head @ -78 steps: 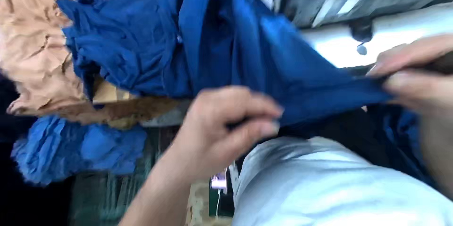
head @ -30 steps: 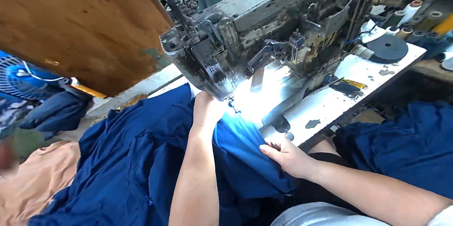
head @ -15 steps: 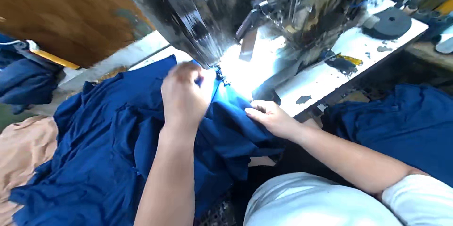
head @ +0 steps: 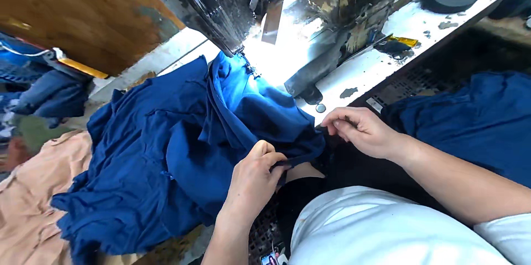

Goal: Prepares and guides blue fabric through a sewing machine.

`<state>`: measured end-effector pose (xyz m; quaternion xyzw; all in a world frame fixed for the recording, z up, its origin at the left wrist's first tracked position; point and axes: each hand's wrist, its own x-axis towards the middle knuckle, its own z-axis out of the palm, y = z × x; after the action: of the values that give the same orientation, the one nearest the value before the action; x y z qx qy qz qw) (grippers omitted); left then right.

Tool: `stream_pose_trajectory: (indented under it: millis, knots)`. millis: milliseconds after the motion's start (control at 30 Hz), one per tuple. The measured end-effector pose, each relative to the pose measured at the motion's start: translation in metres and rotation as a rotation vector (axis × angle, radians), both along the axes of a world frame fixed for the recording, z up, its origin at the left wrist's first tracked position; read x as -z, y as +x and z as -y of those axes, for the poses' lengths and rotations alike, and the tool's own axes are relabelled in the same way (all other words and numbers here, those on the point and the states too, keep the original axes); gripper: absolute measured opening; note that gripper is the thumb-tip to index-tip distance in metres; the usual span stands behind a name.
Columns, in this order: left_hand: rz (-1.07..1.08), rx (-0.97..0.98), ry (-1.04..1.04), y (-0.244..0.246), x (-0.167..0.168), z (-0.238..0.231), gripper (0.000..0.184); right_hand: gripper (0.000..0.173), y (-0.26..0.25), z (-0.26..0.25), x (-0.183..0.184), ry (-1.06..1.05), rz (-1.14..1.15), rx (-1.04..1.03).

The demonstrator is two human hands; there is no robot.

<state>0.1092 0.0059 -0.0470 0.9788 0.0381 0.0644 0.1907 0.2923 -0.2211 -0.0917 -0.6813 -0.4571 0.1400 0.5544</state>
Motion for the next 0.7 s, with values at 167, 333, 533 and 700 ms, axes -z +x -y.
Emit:
stream_pose_trajectory:
  millis: [167, 333, 533, 700]
  knots:
    - [0.227, -0.055, -0.632, -0.012, 0.004, 0.036, 0.017, 0.025, -0.004, 0.016, -0.013, -0.546, 0.042, 0.050]
    - [0.509, 0.056, -0.403, -0.012, 0.014, 0.046, 0.010, 0.025, -0.009, 0.021, -0.014, -0.289, 0.229, 0.046]
    - [0.633, 0.150, -0.294, -0.007, 0.003, 0.062, 0.014, 0.021, -0.020, 0.013, -0.017, 0.211, 0.670, 0.066]
    - [0.566, 0.258, -0.373, -0.003, 0.009, 0.062, 0.020, 0.015, -0.032, 0.001, -0.015, 0.326, 0.772, 0.055]
